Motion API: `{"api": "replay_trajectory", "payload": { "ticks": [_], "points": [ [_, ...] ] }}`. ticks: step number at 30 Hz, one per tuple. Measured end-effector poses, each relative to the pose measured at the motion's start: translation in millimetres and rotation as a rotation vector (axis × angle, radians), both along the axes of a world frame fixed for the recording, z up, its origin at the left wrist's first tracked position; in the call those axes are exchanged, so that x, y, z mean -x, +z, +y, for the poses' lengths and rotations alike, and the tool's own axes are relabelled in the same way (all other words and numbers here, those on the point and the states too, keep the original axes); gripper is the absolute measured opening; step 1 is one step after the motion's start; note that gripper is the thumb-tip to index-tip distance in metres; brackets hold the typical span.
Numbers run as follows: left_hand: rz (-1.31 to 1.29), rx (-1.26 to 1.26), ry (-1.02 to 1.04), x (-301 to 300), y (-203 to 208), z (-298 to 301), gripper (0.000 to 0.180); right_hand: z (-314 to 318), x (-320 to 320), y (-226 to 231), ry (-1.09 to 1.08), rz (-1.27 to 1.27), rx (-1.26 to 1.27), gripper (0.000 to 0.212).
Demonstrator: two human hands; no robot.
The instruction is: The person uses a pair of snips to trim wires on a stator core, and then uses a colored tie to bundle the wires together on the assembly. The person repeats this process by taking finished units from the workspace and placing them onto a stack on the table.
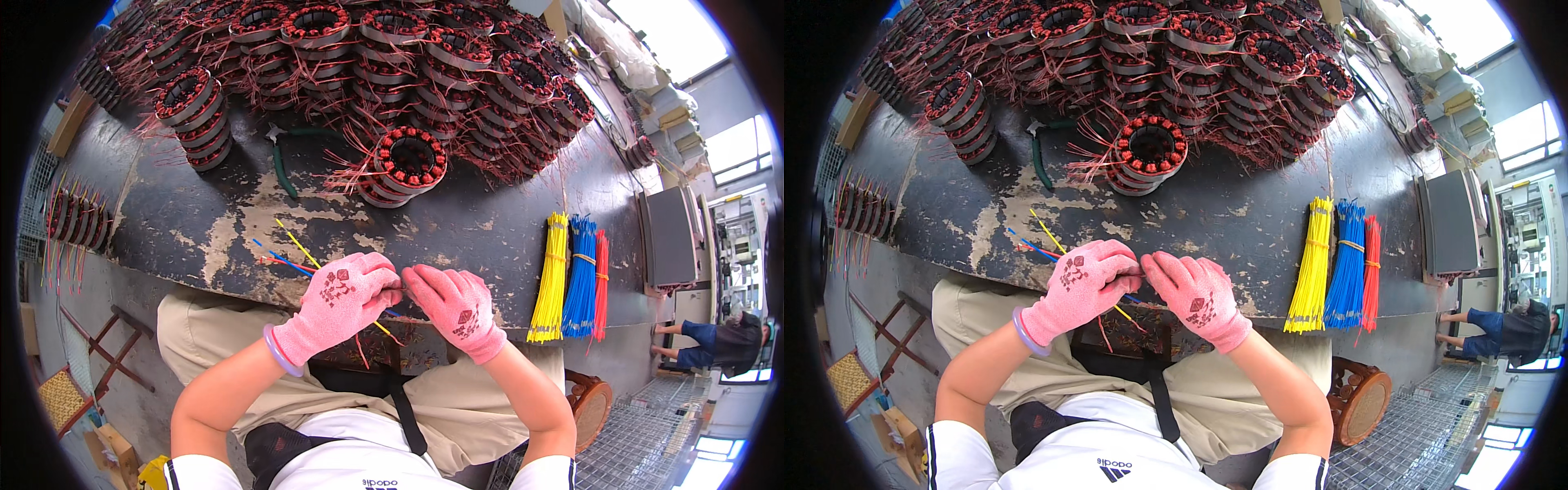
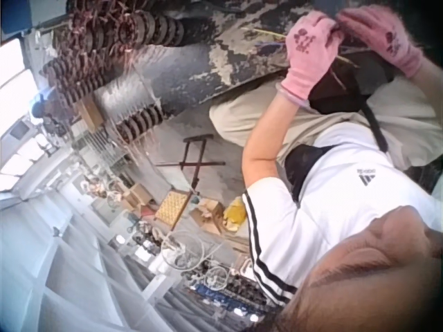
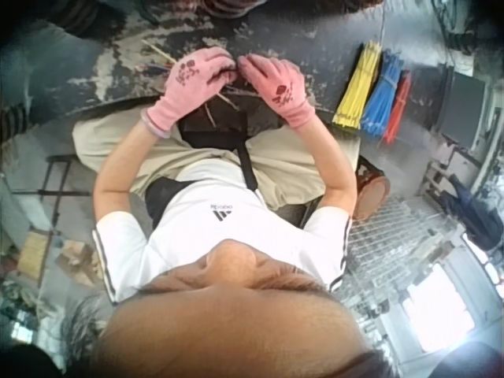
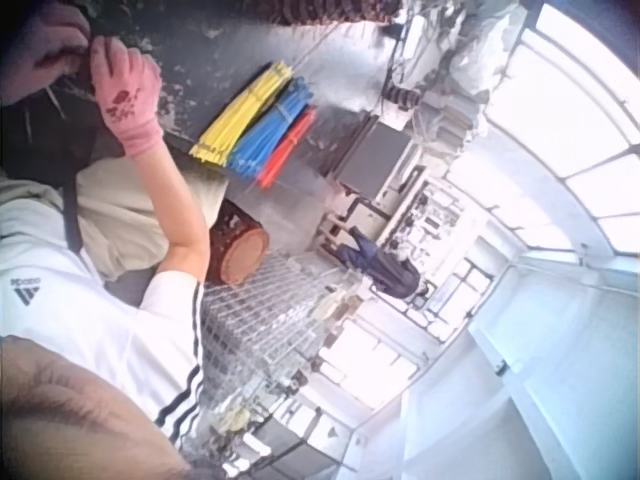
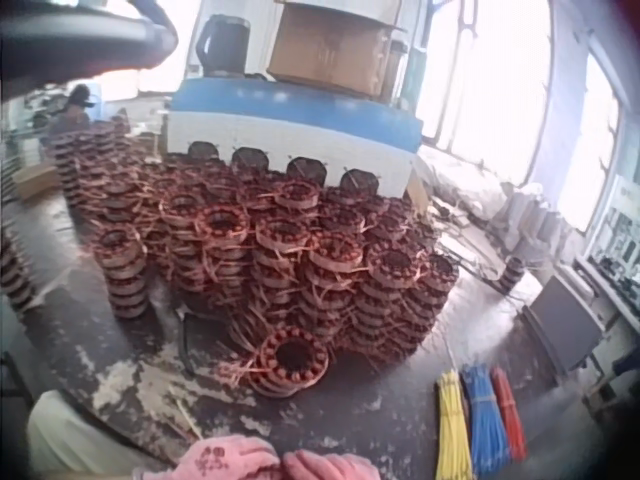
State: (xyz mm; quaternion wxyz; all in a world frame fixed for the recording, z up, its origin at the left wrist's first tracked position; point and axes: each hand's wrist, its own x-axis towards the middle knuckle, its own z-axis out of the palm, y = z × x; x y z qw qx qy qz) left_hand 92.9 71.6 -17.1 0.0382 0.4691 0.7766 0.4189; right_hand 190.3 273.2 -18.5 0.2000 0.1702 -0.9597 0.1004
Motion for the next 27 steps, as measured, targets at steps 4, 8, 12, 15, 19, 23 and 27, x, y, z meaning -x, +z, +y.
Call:
{"api": "replay_trajectory", "payload": {
  "ticks": [4, 8, 12, 15, 19, 23, 27],
  "points": [
    [0.018, -0.004, -0.021, 0, -1, 0, 0.012, -4, 2, 2, -0.220, -0.735, 0.876, 0.019],
    [0.028, -0.005, -0.030, -1, -1, -2, 0.013, -5, 7, 37, -0.310, -1.119, 1.154, 0.021],
    [0.034, -0.002, -0.013, -1, 0, 1, 0.013, 3, 2, 26, -0.052, -0.390, 0.302, 0.014],
    [0.031, -0.002, -0.014, 0, -1, 0, 0.013, -2, 4, 29, 0.024, -0.298, 0.151, 0.023],
    [0.035, -0.014, -0.040, 1, 0, 2, 0.013, 0, 6, 10, -0.084, -0.574, 0.648, 0.014],
    [0.022, 0.011, -0.072, 0, -1, -4, 0.014, -9, 7, 28, -0.340, -0.930, 0.945, 0.022],
    [0.024, 0.018, -0.086, 5, 5, -10, 0.014, 31, -18, 54, -0.636, -0.650, 0.759, 0.018]
  ]
}}
